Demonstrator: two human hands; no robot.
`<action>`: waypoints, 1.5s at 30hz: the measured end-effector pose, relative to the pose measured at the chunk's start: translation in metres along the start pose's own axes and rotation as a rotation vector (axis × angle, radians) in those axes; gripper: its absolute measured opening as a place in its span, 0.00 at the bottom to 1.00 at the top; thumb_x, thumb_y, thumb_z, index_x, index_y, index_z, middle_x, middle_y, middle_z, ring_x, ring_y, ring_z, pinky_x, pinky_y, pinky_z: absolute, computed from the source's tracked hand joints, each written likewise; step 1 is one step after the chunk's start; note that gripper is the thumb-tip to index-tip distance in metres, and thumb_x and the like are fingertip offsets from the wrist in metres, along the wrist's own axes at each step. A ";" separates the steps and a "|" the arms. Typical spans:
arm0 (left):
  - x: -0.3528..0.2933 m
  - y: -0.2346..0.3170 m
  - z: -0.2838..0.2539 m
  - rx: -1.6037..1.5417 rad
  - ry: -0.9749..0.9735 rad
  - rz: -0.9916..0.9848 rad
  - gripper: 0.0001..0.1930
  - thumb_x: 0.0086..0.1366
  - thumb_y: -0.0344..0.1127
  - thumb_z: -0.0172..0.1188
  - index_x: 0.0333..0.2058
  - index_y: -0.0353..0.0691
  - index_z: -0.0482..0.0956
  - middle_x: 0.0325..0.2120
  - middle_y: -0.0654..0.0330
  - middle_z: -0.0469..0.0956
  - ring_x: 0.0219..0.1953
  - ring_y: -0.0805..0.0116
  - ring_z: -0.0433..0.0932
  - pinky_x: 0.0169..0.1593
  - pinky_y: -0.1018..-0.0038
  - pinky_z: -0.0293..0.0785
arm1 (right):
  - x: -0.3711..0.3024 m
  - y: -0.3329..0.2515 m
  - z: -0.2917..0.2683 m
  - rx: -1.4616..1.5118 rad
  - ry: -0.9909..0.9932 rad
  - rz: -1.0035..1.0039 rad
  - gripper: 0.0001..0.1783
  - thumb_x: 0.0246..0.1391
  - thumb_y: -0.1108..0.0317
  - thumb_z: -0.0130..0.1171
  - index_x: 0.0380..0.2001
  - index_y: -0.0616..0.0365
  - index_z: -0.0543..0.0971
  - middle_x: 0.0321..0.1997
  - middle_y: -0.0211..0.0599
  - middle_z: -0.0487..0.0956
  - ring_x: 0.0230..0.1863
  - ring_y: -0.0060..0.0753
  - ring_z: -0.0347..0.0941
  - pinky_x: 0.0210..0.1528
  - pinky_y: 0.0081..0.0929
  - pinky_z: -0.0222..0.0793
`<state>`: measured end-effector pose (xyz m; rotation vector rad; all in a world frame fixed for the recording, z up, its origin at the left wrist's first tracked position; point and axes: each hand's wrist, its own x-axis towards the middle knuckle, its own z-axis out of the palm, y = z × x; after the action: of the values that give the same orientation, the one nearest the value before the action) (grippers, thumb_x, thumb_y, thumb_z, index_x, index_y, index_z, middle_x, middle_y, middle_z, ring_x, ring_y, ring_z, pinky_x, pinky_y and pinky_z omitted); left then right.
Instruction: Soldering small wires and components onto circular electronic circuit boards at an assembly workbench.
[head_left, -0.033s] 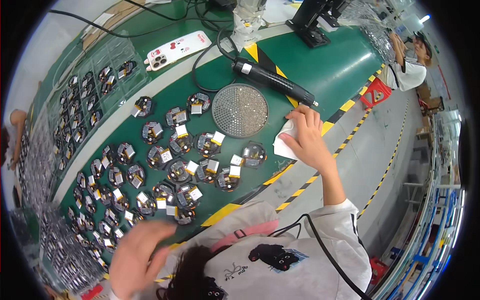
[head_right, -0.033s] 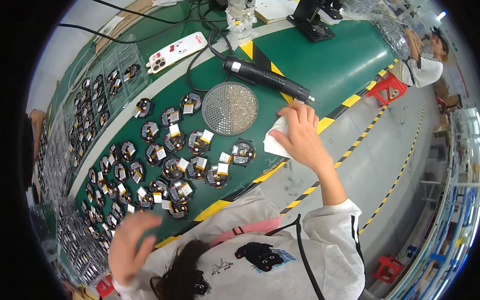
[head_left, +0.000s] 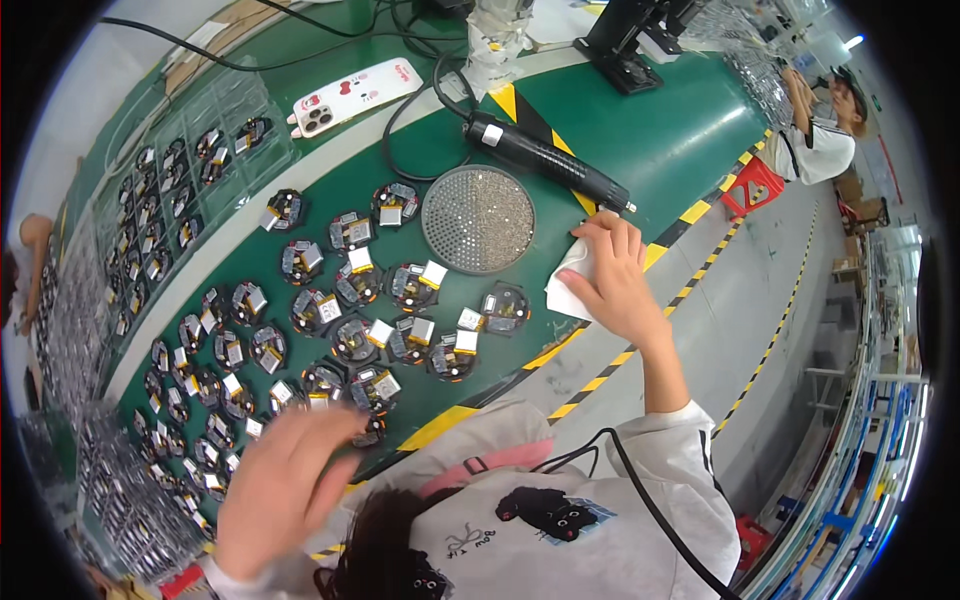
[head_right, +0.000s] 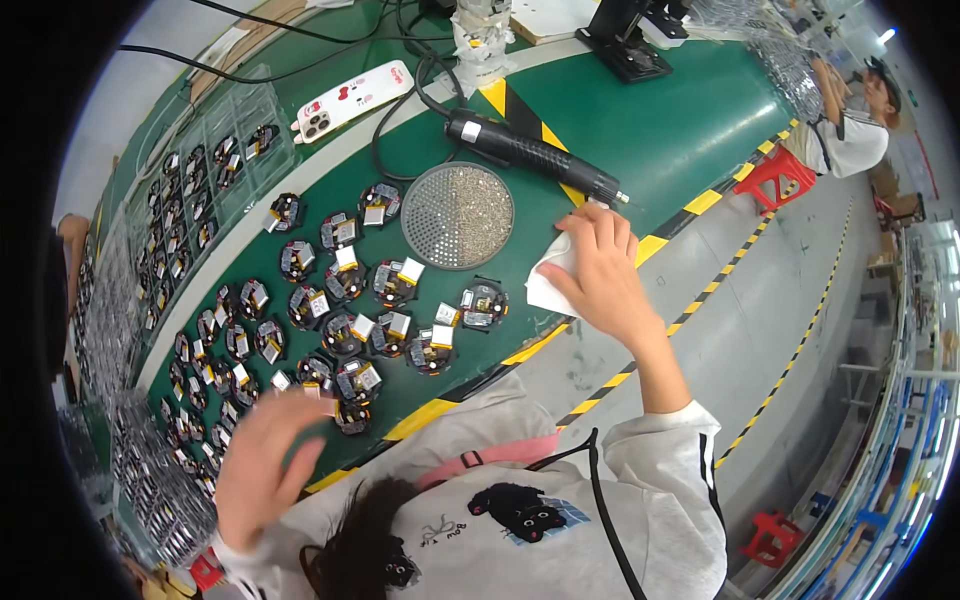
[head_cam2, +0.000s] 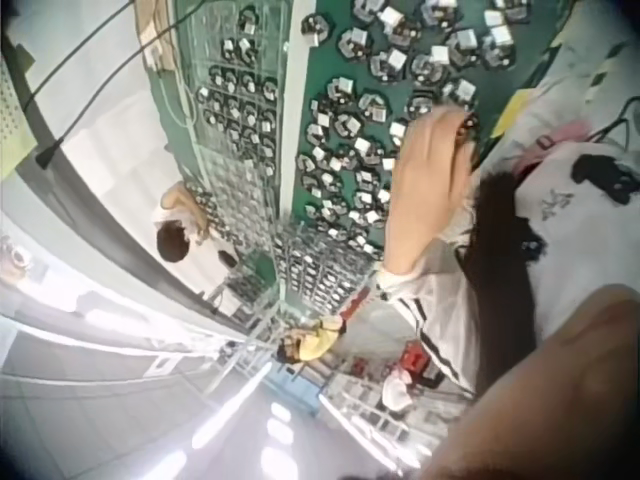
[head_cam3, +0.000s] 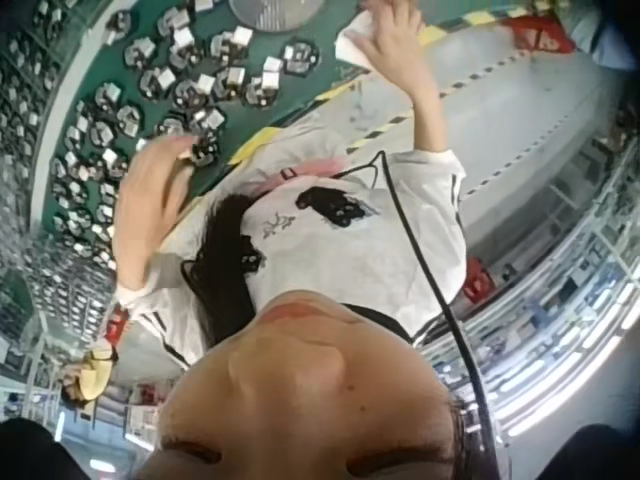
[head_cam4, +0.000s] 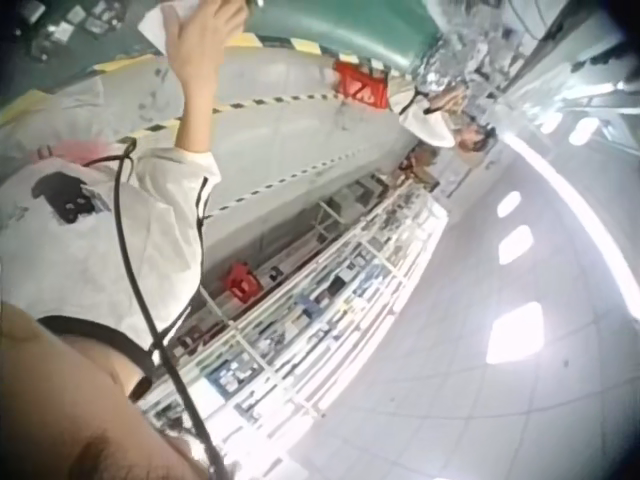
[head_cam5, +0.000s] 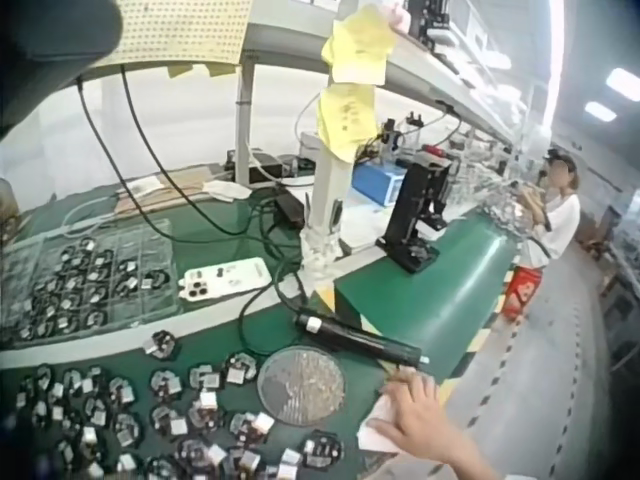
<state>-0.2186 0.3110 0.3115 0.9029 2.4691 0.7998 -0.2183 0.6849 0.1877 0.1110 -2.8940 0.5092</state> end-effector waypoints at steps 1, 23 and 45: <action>0.039 -0.008 0.011 -0.001 0.041 0.159 0.15 0.57 0.25 0.59 0.45 0.36 0.75 0.48 0.50 0.75 0.50 0.48 0.74 0.55 0.61 0.70 | -0.007 0.001 0.000 -0.013 -0.012 0.021 0.29 0.49 0.59 0.64 0.51 0.60 0.68 0.56 0.48 0.63 0.59 0.53 0.57 0.59 0.45 0.52; 0.170 -0.027 0.074 0.039 0.489 0.291 0.19 0.49 0.31 0.68 0.38 0.34 0.72 0.38 0.51 0.71 0.42 0.49 0.71 0.46 0.60 0.69 | 0.063 -0.054 0.006 0.142 -0.048 -0.022 0.50 0.45 0.50 0.68 0.60 0.73 0.57 0.59 0.68 0.57 0.60 0.67 0.56 0.61 0.50 0.57; 0.160 -0.070 0.075 0.091 0.513 0.089 0.18 0.51 0.23 0.62 0.43 0.37 0.75 0.47 0.53 0.72 0.54 0.49 0.69 0.57 0.57 0.63 | 0.076 -0.026 0.031 0.457 -0.098 -0.175 0.61 0.18 0.64 0.79 0.59 0.59 0.55 0.63 0.60 0.56 0.64 0.62 0.53 0.64 0.48 0.51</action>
<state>-0.3256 0.4039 0.1844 0.9368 2.9405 1.0670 -0.2952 0.6466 0.1841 0.4613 -2.7652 1.1470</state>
